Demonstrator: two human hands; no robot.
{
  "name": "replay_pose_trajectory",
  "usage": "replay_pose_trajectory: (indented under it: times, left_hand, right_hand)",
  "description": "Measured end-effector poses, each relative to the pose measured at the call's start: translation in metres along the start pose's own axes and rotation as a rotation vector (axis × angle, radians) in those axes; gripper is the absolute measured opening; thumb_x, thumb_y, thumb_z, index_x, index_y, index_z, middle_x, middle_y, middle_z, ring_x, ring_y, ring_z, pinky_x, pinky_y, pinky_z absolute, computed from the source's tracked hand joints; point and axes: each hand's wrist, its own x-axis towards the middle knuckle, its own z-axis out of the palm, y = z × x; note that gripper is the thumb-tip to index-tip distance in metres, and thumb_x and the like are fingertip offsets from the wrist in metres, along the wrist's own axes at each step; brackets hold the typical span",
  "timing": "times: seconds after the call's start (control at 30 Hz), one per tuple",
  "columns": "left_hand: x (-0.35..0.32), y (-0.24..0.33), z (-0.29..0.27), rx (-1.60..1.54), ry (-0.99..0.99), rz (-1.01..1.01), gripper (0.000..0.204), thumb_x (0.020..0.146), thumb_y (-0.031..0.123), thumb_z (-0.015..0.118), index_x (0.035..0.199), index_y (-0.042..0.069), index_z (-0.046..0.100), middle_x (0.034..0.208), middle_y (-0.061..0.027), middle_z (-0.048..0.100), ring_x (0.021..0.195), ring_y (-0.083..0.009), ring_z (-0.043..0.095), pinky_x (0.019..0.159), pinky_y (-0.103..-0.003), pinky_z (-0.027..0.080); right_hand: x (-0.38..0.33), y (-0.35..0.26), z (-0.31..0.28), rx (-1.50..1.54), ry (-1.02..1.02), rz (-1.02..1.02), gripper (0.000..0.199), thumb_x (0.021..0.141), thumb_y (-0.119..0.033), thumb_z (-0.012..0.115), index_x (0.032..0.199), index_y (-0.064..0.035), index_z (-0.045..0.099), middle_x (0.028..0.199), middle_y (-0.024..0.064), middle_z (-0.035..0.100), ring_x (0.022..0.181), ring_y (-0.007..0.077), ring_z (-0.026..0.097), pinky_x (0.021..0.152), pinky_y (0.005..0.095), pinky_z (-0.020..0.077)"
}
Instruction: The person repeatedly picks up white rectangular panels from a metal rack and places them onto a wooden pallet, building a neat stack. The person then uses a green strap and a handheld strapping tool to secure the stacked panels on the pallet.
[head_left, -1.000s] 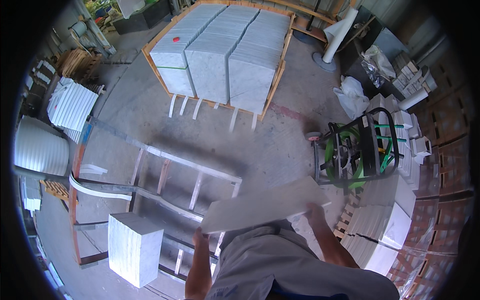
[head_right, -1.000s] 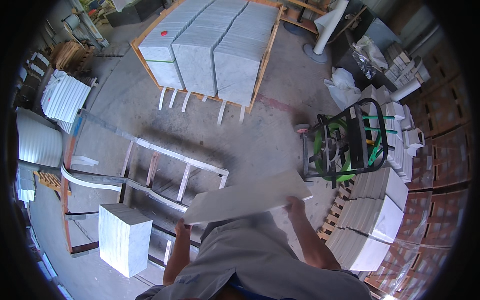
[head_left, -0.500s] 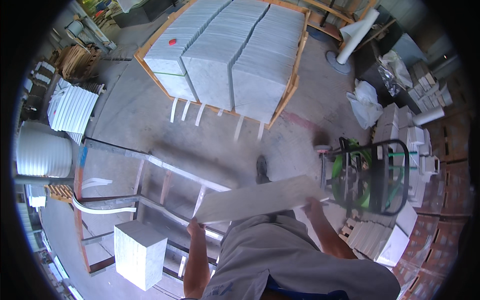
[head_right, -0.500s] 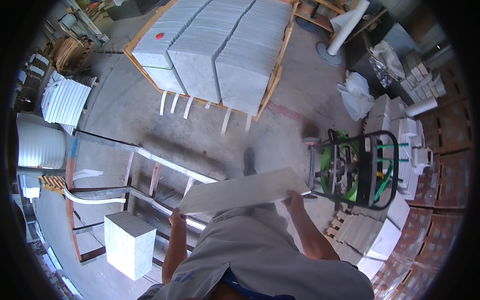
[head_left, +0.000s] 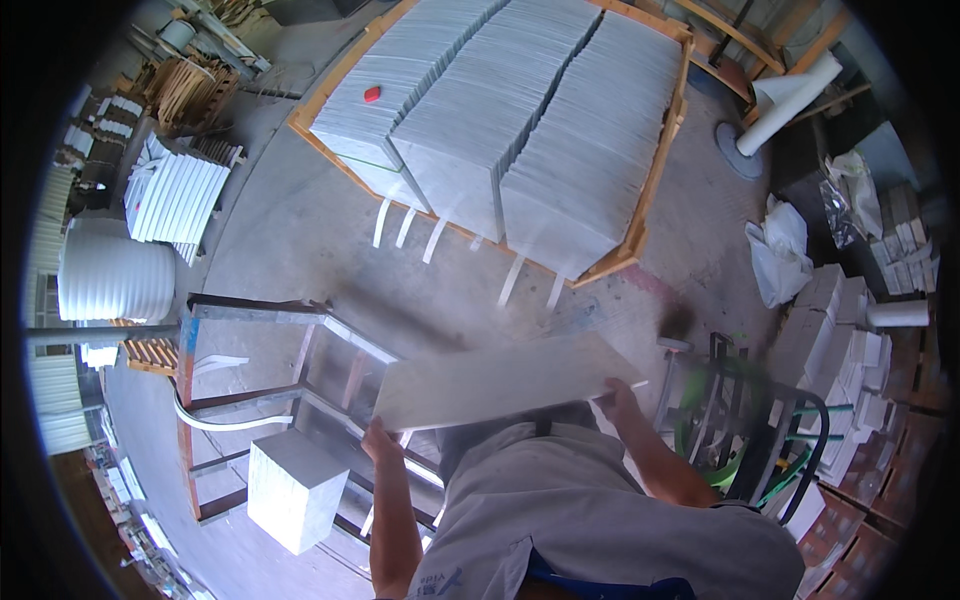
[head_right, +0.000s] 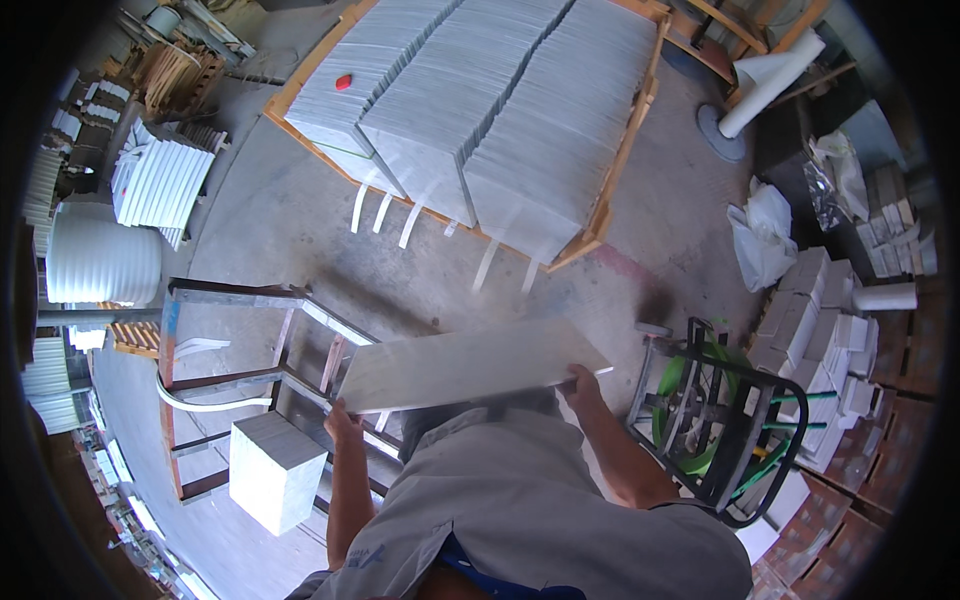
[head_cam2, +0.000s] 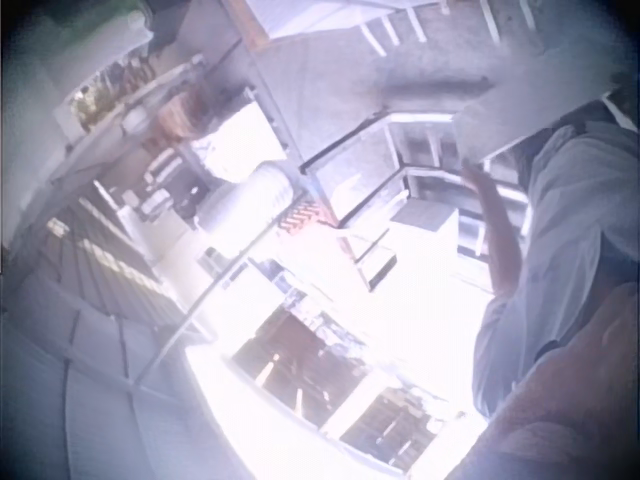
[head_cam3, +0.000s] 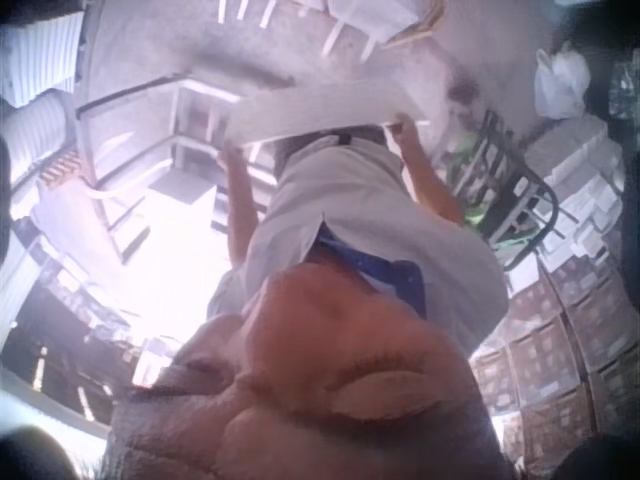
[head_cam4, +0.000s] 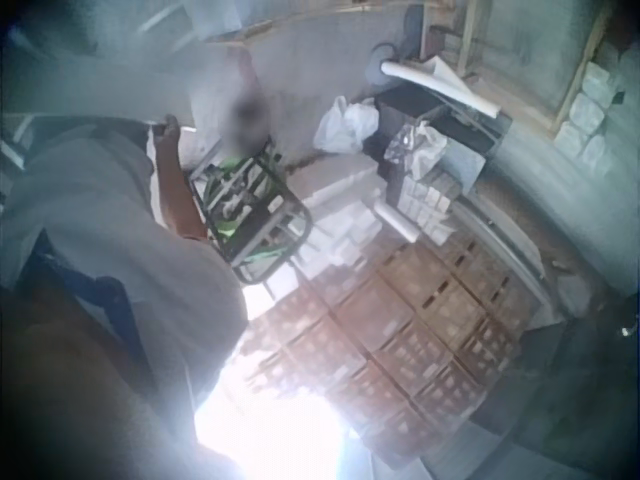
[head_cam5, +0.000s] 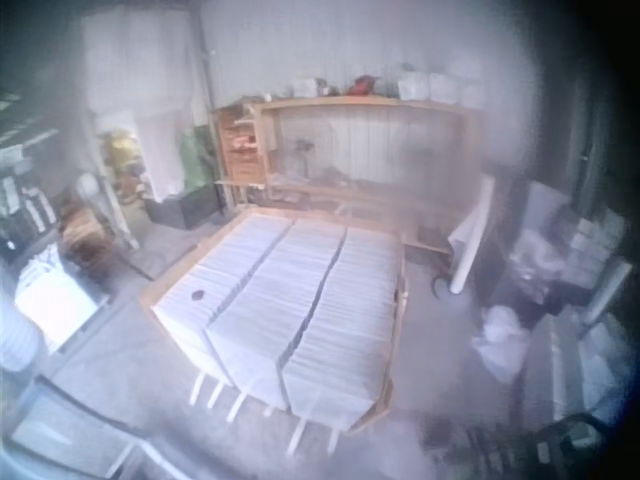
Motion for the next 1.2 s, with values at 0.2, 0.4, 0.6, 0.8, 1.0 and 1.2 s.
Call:
replay_pose_trajectory:
  times: [0.2,0.4,0.6,0.8,1.0,1.2]
  left_hand:
    - [0.039,0.049,0.051,0.071,0.005,0.068,0.032,0.08,0.017,0.057,0.1,-0.008,0.054,0.095,-0.0161,0.059,0.083,-0.0269,0.062,0.07,-0.041,0.054]
    - [0.147,0.087,0.109,-0.013,-0.05,-0.024,0.03,0.082,0.012,0.054,0.104,-0.008,0.052,0.098,-0.0178,0.058,0.085,-0.0298,0.062,0.07,-0.043,0.054]
    - [0.269,0.123,0.135,0.094,0.014,-0.203,0.033,0.081,0.015,0.052,0.11,-0.002,0.055,0.1,-0.0121,0.058,0.089,-0.0254,0.06,0.067,-0.036,0.053]
    - [0.339,0.169,0.145,0.069,0.01,-0.25,0.029,0.082,0.013,0.052,0.107,-0.001,0.054,0.099,-0.0121,0.059,0.09,-0.0281,0.06,0.076,-0.042,0.051]
    - [0.396,0.194,0.164,0.108,0.161,-0.201,0.032,0.086,0.011,0.051,0.113,-0.005,0.049,0.109,-0.0175,0.056,0.096,-0.0303,0.059,0.079,-0.043,0.053]
    - [0.432,0.204,0.193,0.124,0.101,-0.084,0.035,0.086,0.015,0.051,0.113,-0.006,0.05,0.111,-0.0175,0.056,0.097,-0.0305,0.059,0.079,-0.042,0.051]
  right_hand:
    - [0.036,0.0,0.073,0.033,-0.003,0.027,0.031,0.082,-0.016,0.055,0.109,-0.0016,0.051,0.109,0.0148,0.055,0.101,0.0301,0.056,0.086,0.0439,0.0483]
    - [0.094,0.028,0.145,0.075,0.033,0.003,0.03,0.083,-0.014,0.053,0.11,-0.0012,0.05,0.105,0.015,0.056,0.099,0.0302,0.056,0.085,0.0451,0.0477]
    - [0.166,0.073,0.215,0.118,0.079,-0.015,0.03,0.084,-0.012,0.05,0.112,-0.0007,0.048,0.108,0.0148,0.054,0.1,0.0313,0.055,0.085,0.0462,0.0469]
    - [0.233,0.108,0.292,0.062,0.174,-0.038,0.03,0.085,-0.014,0.051,0.112,-0.0026,0.047,0.104,0.0139,0.054,0.095,0.0292,0.055,0.08,0.0454,0.0478]
    - [0.295,0.126,0.391,-0.007,0.335,0.033,0.035,0.083,-0.015,0.056,0.115,-0.0066,0.046,0.112,0.0127,0.053,0.099,0.0286,0.055,0.082,0.0456,0.0478]
    - [0.381,0.144,0.444,0.009,0.211,0.049,0.033,0.083,-0.015,0.058,0.113,-0.0101,0.047,0.107,0.0084,0.055,0.096,0.0238,0.057,0.08,0.0432,0.0475]
